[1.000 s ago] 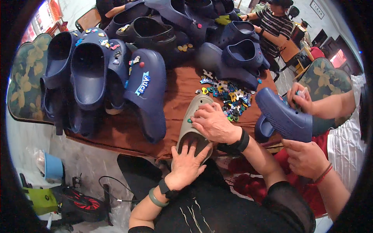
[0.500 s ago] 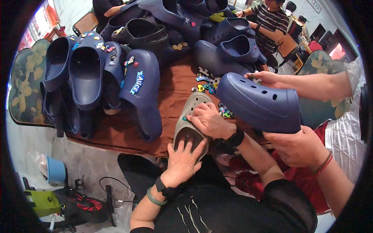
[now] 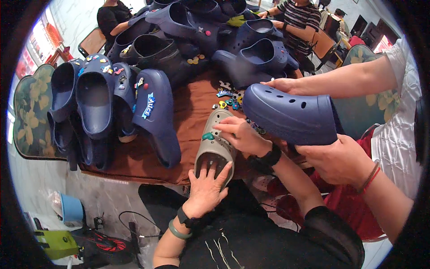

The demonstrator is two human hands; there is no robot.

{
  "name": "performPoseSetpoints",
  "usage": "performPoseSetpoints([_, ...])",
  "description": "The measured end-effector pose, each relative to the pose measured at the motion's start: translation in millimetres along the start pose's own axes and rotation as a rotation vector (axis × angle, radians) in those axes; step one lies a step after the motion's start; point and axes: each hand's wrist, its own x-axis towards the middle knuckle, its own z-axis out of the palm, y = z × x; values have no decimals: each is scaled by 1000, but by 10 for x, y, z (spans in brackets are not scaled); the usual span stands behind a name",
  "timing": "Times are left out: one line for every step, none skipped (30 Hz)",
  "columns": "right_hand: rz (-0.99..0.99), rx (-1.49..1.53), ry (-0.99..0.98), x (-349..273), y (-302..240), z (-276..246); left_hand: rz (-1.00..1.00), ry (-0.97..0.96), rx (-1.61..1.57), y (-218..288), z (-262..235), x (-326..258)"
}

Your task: Manually applying decorative charms to the holes of clogs.

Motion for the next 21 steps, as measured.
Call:
performPoseSetpoints([5, -4, 5, 29, -28, 51, 0, 4, 10, 8, 6, 6])
performPoseSetpoints([-64, -110, -20, 51, -53, 141, 3, -2, 12, -3, 13, -7])
performPoseSetpoints([-122, -233, -45, 52, -92, 167, -14, -4, 5, 3, 1, 1])
performPoseSetpoints([-42, -260, -74, 49, -138, 192, -31, -6, -3, 6, -20, 10])
performPoseSetpoints([-32, -270, -68, 1, -141, 172, -32, -11, -12, -6, -81, 2])
performPoseSetpoints([76, -88, 11, -46, -139, 151, -69, -38, -66, -39, -110, -13])
performPoseSetpoints([181, 95, 91, -82, -125, 125, -106, -65, -119, -73, -141, -26])
performPoseSetpoints([124, -51, 185, -190, -16, 116, -167, -92, -167, -91, -223, -81])
performPoseSetpoints([250, -101, 208, -335, 46, -25, -165, -40, -205, -129, -245, -132])
performPoseSetpoints([378, -151, 235, -501, 109, -198, -143, -77, -176, -164, -318, -143])
performPoseSetpoints([427, -76, 291, -697, 287, -275, -125, -111, -145, -177, -361, -141])
performPoseSetpoints([482, -152, 259, -804, 337, -345, -129, -113, -145, -188, -347, -149])
performPoseSetpoints([536, -227, 227, -875, 386, -356, -109, -112, -98, -202, -323, -157])
performPoseSetpoints([542, -230, 231, -936, 444, -320, -76, -112, -51, -206, -292, -127])
performPoseSetpoints([519, -254, 239, -940, 468, -254, -79, -113, -50, -213, -265, -130])
performPoseSetpoints([494, -277, 248, -938, 491, -204, -96, -99, -64, -213, -233, -135])
performPoseSetpoints([491, -273, 246, -930, 519, -165, -113, -85, -78, -212, -210, -138])
performPoseSetpoints([524, -351, 234, -913, 546, -122, -119, -84, -76, -212, -200, -133])
performPoseSetpoints([554, -423, 216, -872, 565, -66, -127, -88, -63, -212, -185, -138])
performPoseSetpoints([492, -468, 189, -954, 690, -115, -123, -89, -52, -187, -184, -126])
performPoseSetpoints([590, -577, 86, -1015, 885, -59, -126, -86, -50, -154, -174, -115])
